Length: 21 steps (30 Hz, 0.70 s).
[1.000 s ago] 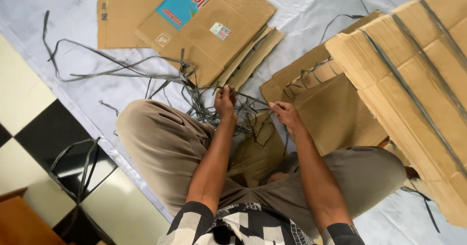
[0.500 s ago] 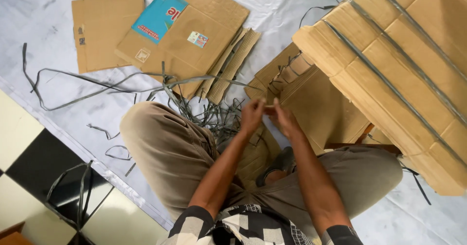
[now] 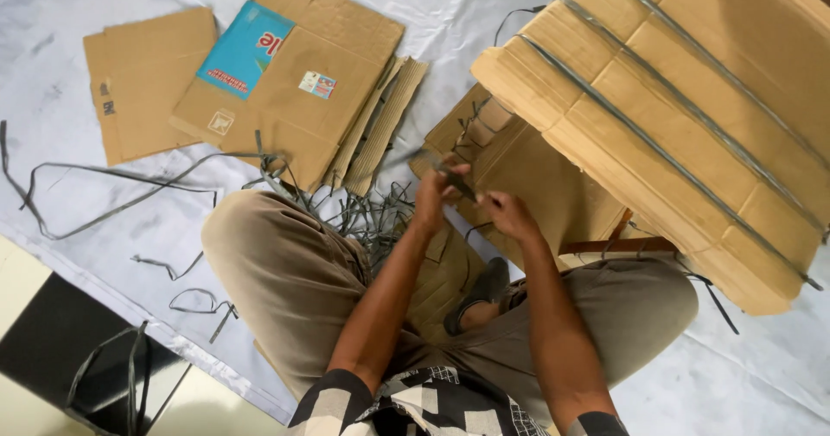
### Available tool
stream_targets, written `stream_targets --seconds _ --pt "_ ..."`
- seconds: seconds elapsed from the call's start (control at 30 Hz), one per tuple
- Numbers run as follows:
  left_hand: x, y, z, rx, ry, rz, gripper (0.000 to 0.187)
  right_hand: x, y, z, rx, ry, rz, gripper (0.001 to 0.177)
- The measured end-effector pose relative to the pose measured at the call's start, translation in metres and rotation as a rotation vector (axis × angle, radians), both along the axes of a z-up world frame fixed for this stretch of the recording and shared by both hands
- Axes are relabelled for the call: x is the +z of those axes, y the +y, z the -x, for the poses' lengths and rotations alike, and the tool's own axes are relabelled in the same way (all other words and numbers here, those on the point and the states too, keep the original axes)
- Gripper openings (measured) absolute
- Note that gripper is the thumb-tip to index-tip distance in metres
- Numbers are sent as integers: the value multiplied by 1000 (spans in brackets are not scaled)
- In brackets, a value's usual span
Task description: Packing a wooden chair by securing cardboard sheets to its seat using plastic ties.
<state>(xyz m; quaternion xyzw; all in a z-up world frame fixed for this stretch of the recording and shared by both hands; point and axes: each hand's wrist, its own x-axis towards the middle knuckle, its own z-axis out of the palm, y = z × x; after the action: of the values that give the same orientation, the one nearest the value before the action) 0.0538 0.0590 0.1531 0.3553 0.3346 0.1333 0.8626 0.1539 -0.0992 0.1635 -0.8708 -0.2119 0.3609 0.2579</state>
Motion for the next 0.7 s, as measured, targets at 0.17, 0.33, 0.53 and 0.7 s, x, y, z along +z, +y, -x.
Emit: stream_targets --seconds 0.17,0.33,0.53,0.7 --pt "2 30 -20 282 132 16 29 -62 -49 -11 137 -73 243 27" --pt "-34 -13 -32 -11 169 -278 49 -55 -55 -14 86 -54 179 22" --pt "-27 -79 -25 -803 75 -1033 38 55 -16 7 -568 340 -454 85" --pt "-127 -100 8 -1277 44 -2122 27 12 -32 -16 -606 398 -727 43"
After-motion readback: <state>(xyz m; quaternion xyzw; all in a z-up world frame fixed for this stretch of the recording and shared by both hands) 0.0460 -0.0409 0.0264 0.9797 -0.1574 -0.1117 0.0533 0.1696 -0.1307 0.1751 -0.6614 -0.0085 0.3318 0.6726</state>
